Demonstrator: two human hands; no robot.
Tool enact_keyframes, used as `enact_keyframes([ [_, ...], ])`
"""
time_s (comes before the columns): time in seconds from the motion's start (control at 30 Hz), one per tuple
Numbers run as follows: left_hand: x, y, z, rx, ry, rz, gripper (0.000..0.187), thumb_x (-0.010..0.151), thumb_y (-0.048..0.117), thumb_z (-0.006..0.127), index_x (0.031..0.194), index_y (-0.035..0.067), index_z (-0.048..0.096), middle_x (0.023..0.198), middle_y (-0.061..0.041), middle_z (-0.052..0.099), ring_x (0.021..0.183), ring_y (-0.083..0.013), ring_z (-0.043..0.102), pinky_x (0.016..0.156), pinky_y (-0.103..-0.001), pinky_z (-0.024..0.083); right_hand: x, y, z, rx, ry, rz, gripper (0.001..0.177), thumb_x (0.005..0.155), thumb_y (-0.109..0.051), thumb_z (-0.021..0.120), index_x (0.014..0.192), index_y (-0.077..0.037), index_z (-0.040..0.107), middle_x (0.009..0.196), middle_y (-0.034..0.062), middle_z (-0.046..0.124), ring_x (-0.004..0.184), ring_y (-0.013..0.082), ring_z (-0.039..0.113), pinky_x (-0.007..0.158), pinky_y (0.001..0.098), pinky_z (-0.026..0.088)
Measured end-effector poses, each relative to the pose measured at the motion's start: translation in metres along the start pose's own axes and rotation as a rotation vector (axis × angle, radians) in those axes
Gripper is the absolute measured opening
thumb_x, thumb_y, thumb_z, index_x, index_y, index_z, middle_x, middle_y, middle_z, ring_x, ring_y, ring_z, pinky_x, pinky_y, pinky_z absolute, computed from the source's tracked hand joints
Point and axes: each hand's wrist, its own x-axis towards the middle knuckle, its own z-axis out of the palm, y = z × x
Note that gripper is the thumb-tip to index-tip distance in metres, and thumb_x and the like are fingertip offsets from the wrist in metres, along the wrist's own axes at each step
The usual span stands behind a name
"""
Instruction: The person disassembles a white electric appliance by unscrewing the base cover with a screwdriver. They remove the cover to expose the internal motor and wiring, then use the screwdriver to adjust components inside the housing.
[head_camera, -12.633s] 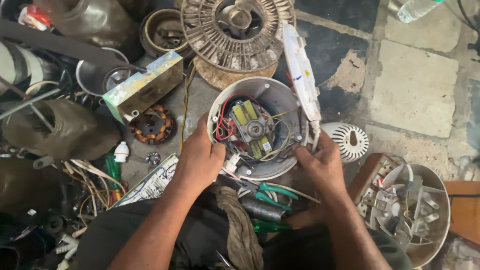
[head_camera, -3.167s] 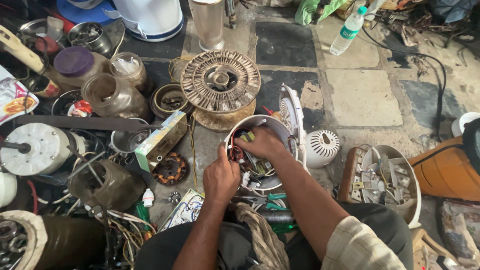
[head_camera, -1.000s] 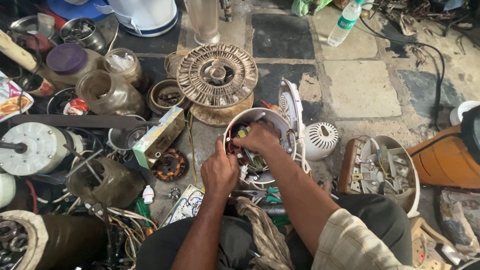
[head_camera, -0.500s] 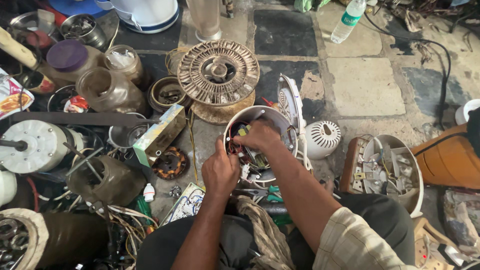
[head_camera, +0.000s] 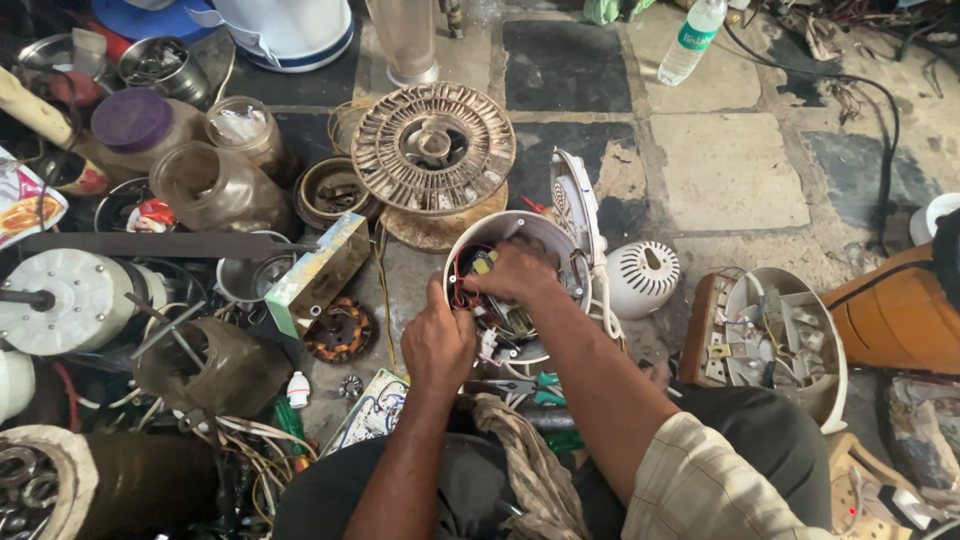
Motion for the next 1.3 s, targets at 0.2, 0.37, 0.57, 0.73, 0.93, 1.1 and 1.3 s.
enact_keyframes([
  [0.2,0.001,0.001,0.001,-0.01,-0.003,-0.028,0.051,0.089,0.023,0.054,0.137,0.007,0.046,0.085,-0.029,0.071,0.08,-0.0496,0.069,0.077,-0.061,0.05,0.0,-0.002,-0.004,-0.035,-0.019,-0.003,0.096,0.062,-0.071,0.073,0.137,-0.013,0.065,0.149,0.0148,0.056,0.141,0.0371,0.047,0.115,0.054,0.039],
  [0.37,0.001,0.0,0.001,-0.005,-0.009,-0.047,0.052,0.089,0.024,0.053,0.137,0.008,0.046,0.084,-0.028,0.072,0.08,-0.0496,0.069,0.077,-0.061,0.049,-0.002,-0.004,-0.007,-0.039,-0.02,0.008,0.09,0.064,-0.069,0.072,0.137,-0.017,0.066,0.146,0.0139,0.059,0.138,0.0357,0.051,0.114,0.0499,0.042],
  [0.57,-0.002,0.001,0.001,-0.014,-0.023,-0.024,0.055,0.088,0.022,0.052,0.14,0.006,0.045,0.083,-0.028,0.072,0.078,-0.0483,0.07,0.077,-0.06,0.05,-0.004,0.001,-0.003,0.019,0.005,-0.008,0.089,0.064,-0.067,0.073,0.14,-0.022,0.062,0.145,0.0137,0.058,0.138,0.0362,0.049,0.114,0.0481,0.041],
  [0.73,-0.005,-0.003,0.006,-0.015,0.017,0.007,0.057,0.089,0.024,0.055,0.14,0.004,0.044,0.083,-0.028,0.072,0.077,-0.0492,0.069,0.073,-0.061,0.05,-0.003,0.004,-0.001,0.009,0.047,-0.098,0.09,0.066,-0.068,0.074,0.138,-0.015,0.063,0.144,0.0171,0.059,0.136,0.0386,0.05,0.113,0.0457,0.042],
  [0.93,-0.006,-0.007,0.016,0.041,0.035,0.045,0.061,0.088,0.023,0.056,0.143,0.002,0.041,0.078,-0.027,0.07,0.071,-0.0475,0.069,0.07,-0.06,0.051,0.005,0.022,0.006,0.147,0.029,-0.167,0.087,0.066,-0.063,0.075,0.136,-0.013,0.064,0.136,0.0194,0.065,0.127,0.0359,0.062,0.108,0.044,0.048],
  [1.1,-0.004,-0.003,0.018,0.042,0.025,0.065,0.064,0.085,0.022,0.058,0.144,0.002,0.043,0.095,-0.027,0.07,0.085,-0.0457,0.068,0.078,-0.057,0.052,0.017,0.045,0.01,0.308,-0.034,-0.298,0.084,0.066,-0.059,0.078,0.135,-0.012,0.063,0.131,0.0176,0.068,0.123,0.0329,0.064,0.105,0.0416,0.048],
  [1.3,0.001,0.006,0.023,-0.036,0.104,0.135,0.055,0.087,0.02,0.06,0.138,0.002,0.052,0.118,-0.024,0.066,0.107,-0.0439,0.065,0.09,-0.052,0.051,0.011,0.055,0.004,0.473,-0.039,-0.342,0.084,0.066,-0.057,0.079,0.133,-0.009,0.064,0.128,0.0171,0.071,0.122,0.0307,0.068,0.105,0.0402,0.05],
])
